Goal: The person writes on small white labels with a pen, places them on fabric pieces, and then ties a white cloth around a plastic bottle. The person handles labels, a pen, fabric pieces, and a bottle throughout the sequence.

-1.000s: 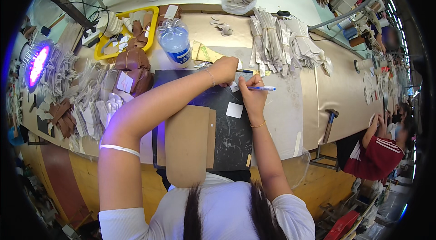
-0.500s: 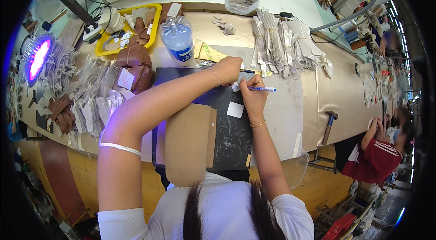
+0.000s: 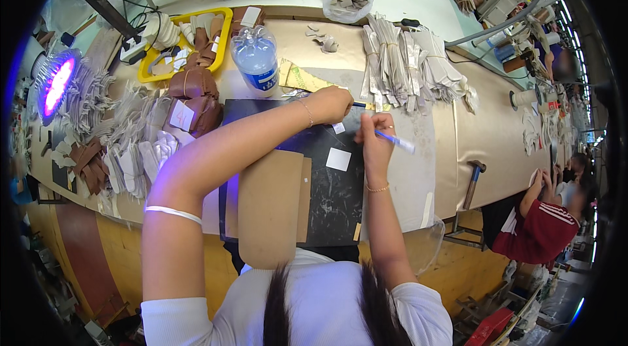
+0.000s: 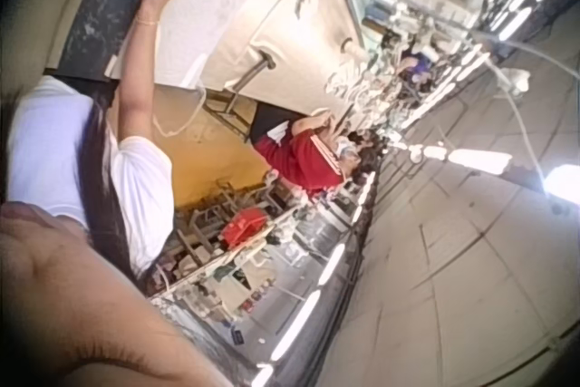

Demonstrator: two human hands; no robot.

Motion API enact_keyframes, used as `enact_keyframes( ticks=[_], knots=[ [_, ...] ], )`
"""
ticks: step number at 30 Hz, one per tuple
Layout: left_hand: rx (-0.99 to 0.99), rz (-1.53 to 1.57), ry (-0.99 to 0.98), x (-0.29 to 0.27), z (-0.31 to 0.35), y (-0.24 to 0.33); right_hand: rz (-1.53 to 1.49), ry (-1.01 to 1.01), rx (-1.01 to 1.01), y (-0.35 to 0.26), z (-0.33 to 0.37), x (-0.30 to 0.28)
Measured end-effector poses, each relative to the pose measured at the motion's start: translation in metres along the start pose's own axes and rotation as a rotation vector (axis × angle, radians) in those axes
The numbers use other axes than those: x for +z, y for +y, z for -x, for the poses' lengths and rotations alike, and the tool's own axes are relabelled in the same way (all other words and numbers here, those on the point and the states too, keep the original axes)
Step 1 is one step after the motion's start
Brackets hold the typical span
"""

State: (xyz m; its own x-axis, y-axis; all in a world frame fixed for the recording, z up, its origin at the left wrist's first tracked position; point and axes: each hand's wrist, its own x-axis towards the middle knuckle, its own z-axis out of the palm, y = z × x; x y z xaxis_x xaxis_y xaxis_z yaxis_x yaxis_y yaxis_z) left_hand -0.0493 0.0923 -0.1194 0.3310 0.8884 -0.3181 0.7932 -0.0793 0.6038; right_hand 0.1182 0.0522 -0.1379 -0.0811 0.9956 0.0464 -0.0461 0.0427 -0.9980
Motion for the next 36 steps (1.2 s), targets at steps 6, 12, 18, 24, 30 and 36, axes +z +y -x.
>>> enact_keyframes(
  ticks=[6,12,18,24,30,36],
  knots=[
    [0.15,-0.291,-0.031,0.007,0.002,0.005,0.819,-0.288,-0.365,-0.007,0.042,-0.027],
    [-0.148,0.057,-0.198,-0.018,0.0,0.012,1.061,-0.351,-0.24,-0.02,0.059,-0.022],
    [-0.135,-0.191,0.408,-0.015,0.005,-0.007,0.862,-0.386,-0.174,-0.018,0.053,-0.021],
    [-0.01,-0.075,0.069,-0.041,0.032,0.045,0.398,-0.173,0.005,-0.04,0.04,-0.032],
    [0.254,0.077,0.1,-0.039,0.105,0.072,0.182,-0.214,-0.116,-0.06,0.054,-0.033],
    [0.304,-0.177,0.117,-0.029,0.151,0.114,0.619,-0.173,-0.476,-0.043,0.057,-0.064]
  ],
)
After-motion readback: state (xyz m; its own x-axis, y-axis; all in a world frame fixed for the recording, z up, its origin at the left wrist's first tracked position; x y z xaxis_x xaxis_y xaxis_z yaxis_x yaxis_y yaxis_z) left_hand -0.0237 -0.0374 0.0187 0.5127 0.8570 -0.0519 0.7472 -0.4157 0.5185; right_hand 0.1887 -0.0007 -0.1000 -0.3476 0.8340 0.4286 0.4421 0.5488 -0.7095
